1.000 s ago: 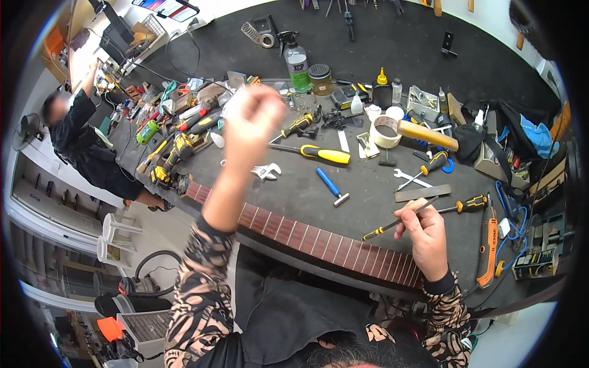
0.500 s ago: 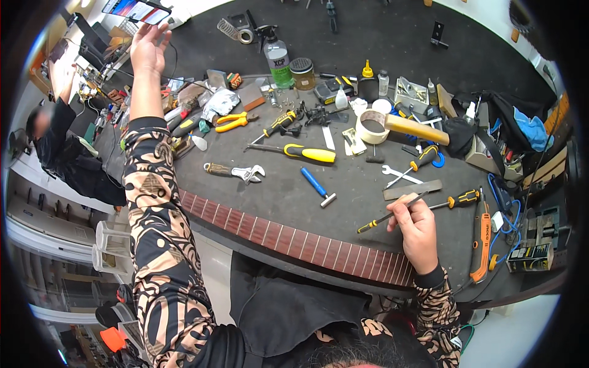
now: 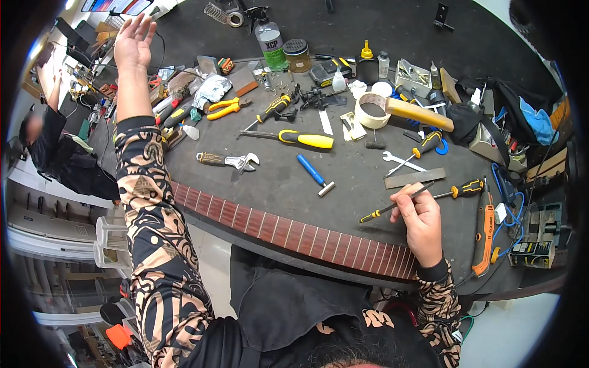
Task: The person files the edges of the frets on a guitar neck using a metal file. They repeatedly run the file along the fret edges, frequently pausing to wipe the fretboard with a cloth and visually inspect the work.
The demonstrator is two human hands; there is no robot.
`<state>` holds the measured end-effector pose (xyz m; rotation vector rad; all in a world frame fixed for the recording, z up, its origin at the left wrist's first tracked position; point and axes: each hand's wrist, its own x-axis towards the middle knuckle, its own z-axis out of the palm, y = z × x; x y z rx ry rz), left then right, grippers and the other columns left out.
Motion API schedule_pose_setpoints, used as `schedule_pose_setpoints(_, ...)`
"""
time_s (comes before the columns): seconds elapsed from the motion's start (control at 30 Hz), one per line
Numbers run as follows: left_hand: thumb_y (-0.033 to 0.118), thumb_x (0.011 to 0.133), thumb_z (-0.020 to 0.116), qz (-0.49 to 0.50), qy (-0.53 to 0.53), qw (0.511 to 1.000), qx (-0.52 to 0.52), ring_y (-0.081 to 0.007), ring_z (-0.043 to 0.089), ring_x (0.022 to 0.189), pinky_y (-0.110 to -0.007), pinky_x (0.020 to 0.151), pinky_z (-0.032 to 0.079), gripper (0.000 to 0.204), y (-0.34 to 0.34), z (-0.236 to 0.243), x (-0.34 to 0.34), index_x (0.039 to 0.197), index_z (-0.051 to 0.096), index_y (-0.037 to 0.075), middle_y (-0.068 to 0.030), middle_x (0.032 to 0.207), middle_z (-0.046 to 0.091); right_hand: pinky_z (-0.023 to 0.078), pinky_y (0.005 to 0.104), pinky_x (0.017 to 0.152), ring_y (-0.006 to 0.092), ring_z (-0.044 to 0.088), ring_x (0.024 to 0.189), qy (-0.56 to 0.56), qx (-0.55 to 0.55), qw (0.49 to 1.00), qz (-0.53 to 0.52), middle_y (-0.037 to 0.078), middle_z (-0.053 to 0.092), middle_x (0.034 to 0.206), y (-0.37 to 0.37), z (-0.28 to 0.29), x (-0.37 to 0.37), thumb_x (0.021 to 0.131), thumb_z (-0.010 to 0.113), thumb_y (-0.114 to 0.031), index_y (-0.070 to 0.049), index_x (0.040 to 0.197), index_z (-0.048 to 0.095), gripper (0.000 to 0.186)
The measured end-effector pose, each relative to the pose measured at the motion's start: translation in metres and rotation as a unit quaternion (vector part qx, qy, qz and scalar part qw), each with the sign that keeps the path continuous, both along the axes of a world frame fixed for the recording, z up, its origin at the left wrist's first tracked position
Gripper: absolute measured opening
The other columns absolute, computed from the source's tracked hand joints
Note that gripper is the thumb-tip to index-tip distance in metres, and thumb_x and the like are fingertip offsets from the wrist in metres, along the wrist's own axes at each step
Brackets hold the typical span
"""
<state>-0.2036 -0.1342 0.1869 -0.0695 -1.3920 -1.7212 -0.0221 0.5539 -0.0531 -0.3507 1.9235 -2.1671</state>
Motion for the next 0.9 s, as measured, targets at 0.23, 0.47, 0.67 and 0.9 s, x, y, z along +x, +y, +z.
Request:
schedule_pose_setpoints(0.23,0.012,0.108,0.069,-0.136,-0.07,0.982,-0.114,-0.0247,0.072,0.1,-0.043,0.094,0.058,0.01,0.24,-0.13,0.087,0.113,0.071,0.004,-0.012,0.113,0.075,0.061,0.0305,0.077,0.0142,0.075,0.087,-0.048,0.005,0.999,0.024,0.005,0.074,0.098,0.012,0.007,0.001,0.117,0.073,-0.013,0.001,0.115,0.074,0.014)
schedule_pose_setpoints(0.47,0.012,0.111,0.076,-0.378,-0.279,0.833,-0.292,-0.0286,0.084,0.094,-0.041,0.082,0.063,0.055,0.463,-0.2,0.237,0.162,0.055,0.006,-0.0156,0.107,0.082,0.065,0.0315,0.079,0.0148,0.078,0.091,-0.061,-0.04,0.995,0.074,0.007,0.077,0.105,0.001,0.02,0.008,0.115,0.076,-0.012,-0.002,0.111,0.069,0.013)
schedule_pose_setpoints(0.67,-0.004,0.104,0.078,-0.266,-0.157,0.843,-0.44,-0.0176,0.07,0.077,-0.031,0.073,0.056,0.032,0.455,-0.213,0.246,0.135,0.075,0.001,-0.0099,0.094,0.075,0.063,0.0313,0.078,0.0167,0.077,0.081,-0.029,-0.024,0.999,-0.02,0.011,0.08,0.096,0.056,0.026,0.006,0.116,0.072,-0.013,0.001,0.112,0.072,0.015)
schedule_pose_setpoints(0.9,0.006,0.112,0.068,-0.401,-0.399,0.824,0.01,-0.0046,0.055,0.074,-0.024,0.07,0.044,0.033,0.422,-0.205,0.276,0.144,0.07,-0.005,-0.0025,0.092,0.072,0.059,0.0278,0.082,0.0106,0.071,0.088,0.032,0.116,0.99,-0.07,0.003,0.077,0.097,0.087,0.012,0.026,0.117,0.073,-0.019,0.0,0.115,0.076,0.019)
